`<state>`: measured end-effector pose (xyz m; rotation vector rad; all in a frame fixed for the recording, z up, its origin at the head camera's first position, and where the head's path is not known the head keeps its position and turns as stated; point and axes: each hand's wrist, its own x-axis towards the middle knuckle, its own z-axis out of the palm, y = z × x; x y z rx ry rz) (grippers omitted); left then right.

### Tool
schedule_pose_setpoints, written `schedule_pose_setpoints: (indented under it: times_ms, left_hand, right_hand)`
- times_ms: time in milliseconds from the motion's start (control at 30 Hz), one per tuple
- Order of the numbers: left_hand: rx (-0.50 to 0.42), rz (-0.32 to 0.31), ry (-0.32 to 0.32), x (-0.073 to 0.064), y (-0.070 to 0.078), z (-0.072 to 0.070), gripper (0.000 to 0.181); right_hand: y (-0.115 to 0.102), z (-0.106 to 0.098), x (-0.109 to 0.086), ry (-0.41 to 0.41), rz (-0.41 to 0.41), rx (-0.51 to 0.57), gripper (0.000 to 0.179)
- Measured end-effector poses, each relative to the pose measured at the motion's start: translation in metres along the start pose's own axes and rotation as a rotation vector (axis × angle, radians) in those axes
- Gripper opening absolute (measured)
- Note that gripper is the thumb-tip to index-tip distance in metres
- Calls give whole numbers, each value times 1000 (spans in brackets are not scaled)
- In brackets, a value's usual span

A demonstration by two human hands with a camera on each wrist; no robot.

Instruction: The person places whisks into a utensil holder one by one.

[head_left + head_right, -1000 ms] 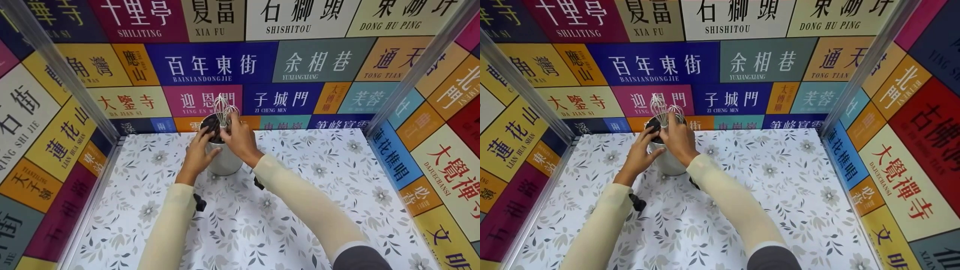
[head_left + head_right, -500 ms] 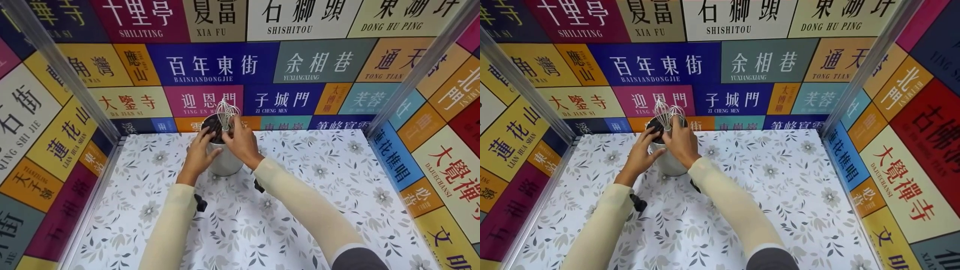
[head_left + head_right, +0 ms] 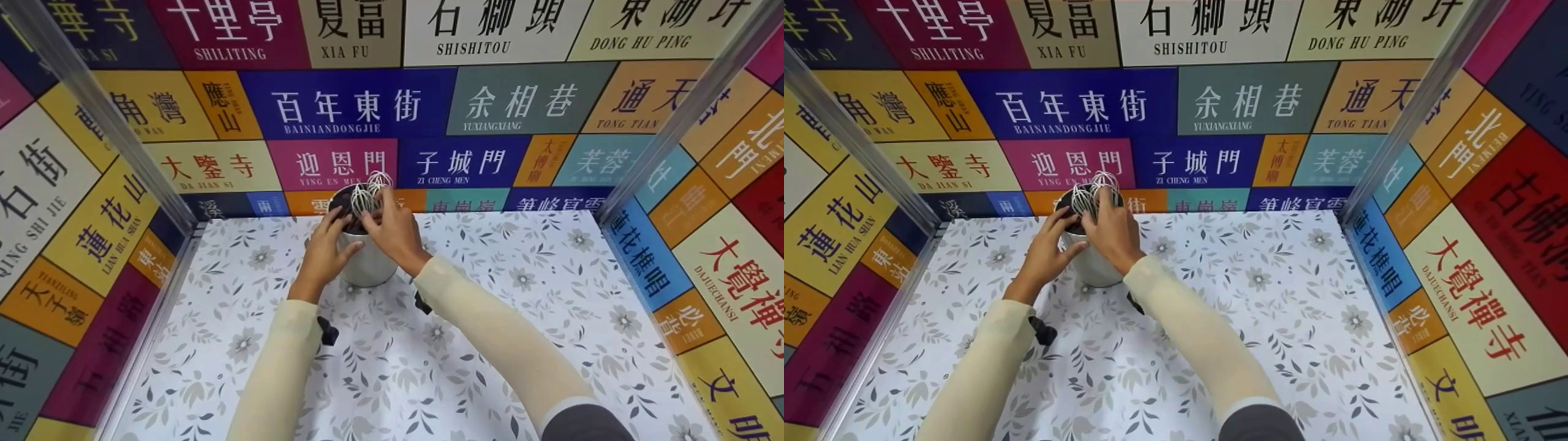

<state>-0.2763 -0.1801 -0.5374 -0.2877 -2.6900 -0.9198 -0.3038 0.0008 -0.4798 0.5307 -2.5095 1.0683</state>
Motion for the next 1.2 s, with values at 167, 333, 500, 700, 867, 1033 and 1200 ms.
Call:
schedule_pose_setpoints:
  times_ms: [167, 333, 500, 700, 867, 1033, 1200]
  left_hand:
    - [-1, -10, -1, 0, 1, 0, 61]
    - [-3, -10, 0, 0, 2, 0, 61]
    - [2, -11, -2, 1, 2, 0, 61]
    - [16, -22, -14, 1, 5, -1, 61]
    - [71, -48, -47, 1, 12, -7, 65]
    - [106, -110, -95, 0, 23, -17, 72]
    - [80, -138, -121, -2, 26, -28, 75]
  right_hand:
    - [0, -2, -2, 18, -29, -29, 36]
    - [2, -3, -5, 29, -46, -33, 36]
    - [3, -5, -6, 21, -45, -12, 37]
    - [6, -10, -11, 1, -38, 50, 38]
    - [10, -22, -17, -4, -40, 143, 39]
    - [21, -40, -21, 28, -17, 133, 37]
    - [41, -62, -24, 33, 39, 44, 38]
